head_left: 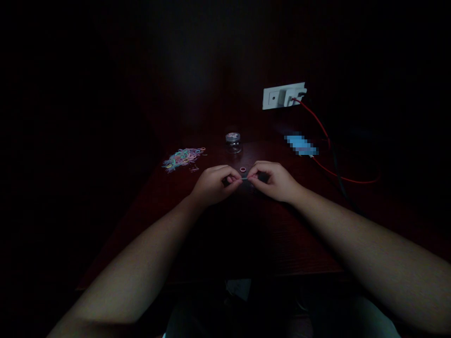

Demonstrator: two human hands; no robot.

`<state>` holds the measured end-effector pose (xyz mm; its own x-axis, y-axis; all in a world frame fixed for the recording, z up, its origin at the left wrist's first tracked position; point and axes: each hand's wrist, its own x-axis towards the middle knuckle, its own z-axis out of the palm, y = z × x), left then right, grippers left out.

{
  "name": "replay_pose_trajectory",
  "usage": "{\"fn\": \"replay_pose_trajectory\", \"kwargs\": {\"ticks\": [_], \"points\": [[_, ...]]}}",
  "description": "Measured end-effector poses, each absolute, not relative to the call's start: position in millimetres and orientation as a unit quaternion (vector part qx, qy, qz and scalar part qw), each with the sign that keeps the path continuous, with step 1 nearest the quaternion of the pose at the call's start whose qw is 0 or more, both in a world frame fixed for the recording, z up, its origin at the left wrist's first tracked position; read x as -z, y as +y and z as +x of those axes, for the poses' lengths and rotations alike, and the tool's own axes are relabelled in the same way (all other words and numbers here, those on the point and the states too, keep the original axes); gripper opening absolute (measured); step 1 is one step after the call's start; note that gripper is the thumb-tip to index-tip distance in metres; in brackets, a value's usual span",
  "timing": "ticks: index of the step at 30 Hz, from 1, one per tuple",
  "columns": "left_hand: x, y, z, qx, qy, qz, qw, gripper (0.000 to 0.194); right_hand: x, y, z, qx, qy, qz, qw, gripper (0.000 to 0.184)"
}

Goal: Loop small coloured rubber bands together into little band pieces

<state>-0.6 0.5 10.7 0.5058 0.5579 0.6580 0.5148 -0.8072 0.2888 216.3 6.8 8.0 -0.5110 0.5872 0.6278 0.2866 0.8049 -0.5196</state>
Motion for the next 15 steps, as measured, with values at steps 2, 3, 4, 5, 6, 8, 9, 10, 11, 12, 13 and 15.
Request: {"fn": "replay_pose_trajectory", "kwargs": {"ticks": [2, 3, 4, 5, 6, 8, 9, 10, 11, 12, 13, 15], "points": [[-10.9, 0.3, -0.6, -0.389, 0.309, 0.867, 0.03, 0.006, -7.7, 6.8, 215.7, -0.177, -0.849, -0.262, 0.422, 0.006], [-10.9, 0.3, -0.7, -0.388, 0.308, 0.868, 0.032, 0.006, -7.6, 6.9, 215.5, -0.175, -0.85, -0.263, 0.422, 0.006], [-10.8, 0.3, -1.0, -0.387, 0.307, 0.869, 0.034, 0.007, -7.6, 7.0, 215.5, -0.174, -0.85, -0.262, 0.423, 0.006], [-10.8, 0.4, -1.3, -0.387, 0.304, 0.869, 0.037, 0.009, -7.5, 7.2, 215.5, -0.173, -0.851, -0.26, 0.423, 0.006], [-10.7, 0.5, -1.6, -0.387, 0.301, 0.87, 0.039, 0.01, -7.4, 7.4, 215.7, -0.173, -0.851, -0.259, 0.422, 0.006], [-10.5, 0.7, -2.2, -0.386, 0.299, 0.872, 0.041, 0.011, -7.4, 7.9, 216.1, -0.173, -0.853, -0.259, 0.42, 0.006], [-10.4, 0.8, -2.3, -0.385, 0.3, 0.872, 0.04, 0.01, -7.4, 8.1, 216.2, -0.173, -0.853, -0.259, 0.418, 0.006], [-10.4, 0.8, -2.3, -0.384, 0.302, 0.872, 0.04, 0.01, -7.4, 8.2, 216.3, -0.172, -0.854, -0.259, 0.418, 0.006], [-10.3, 0.9, -2.1, -0.383, 0.305, 0.871, 0.04, 0.009, -7.4, 8.2, 216.3, -0.171, -0.854, -0.258, 0.418, 0.006], [-10.3, 0.8, -1.9, -0.383, 0.307, 0.87, 0.039, 0.009, -7.5, 8.1, 216.3, -0.171, -0.854, -0.258, 0.419, 0.006], [-10.3, 0.8, -1.7, -0.385, 0.309, 0.869, 0.038, 0.008, -7.5, 7.9, 216.2, -0.171, -0.853, -0.258, 0.419, 0.006], [-10.5, 0.6, -1.1, -0.387, 0.309, 0.868, 0.04, 0.008, -7.6, 7.5, 216.1, -0.173, -0.853, -0.26, 0.418, 0.006]]}}
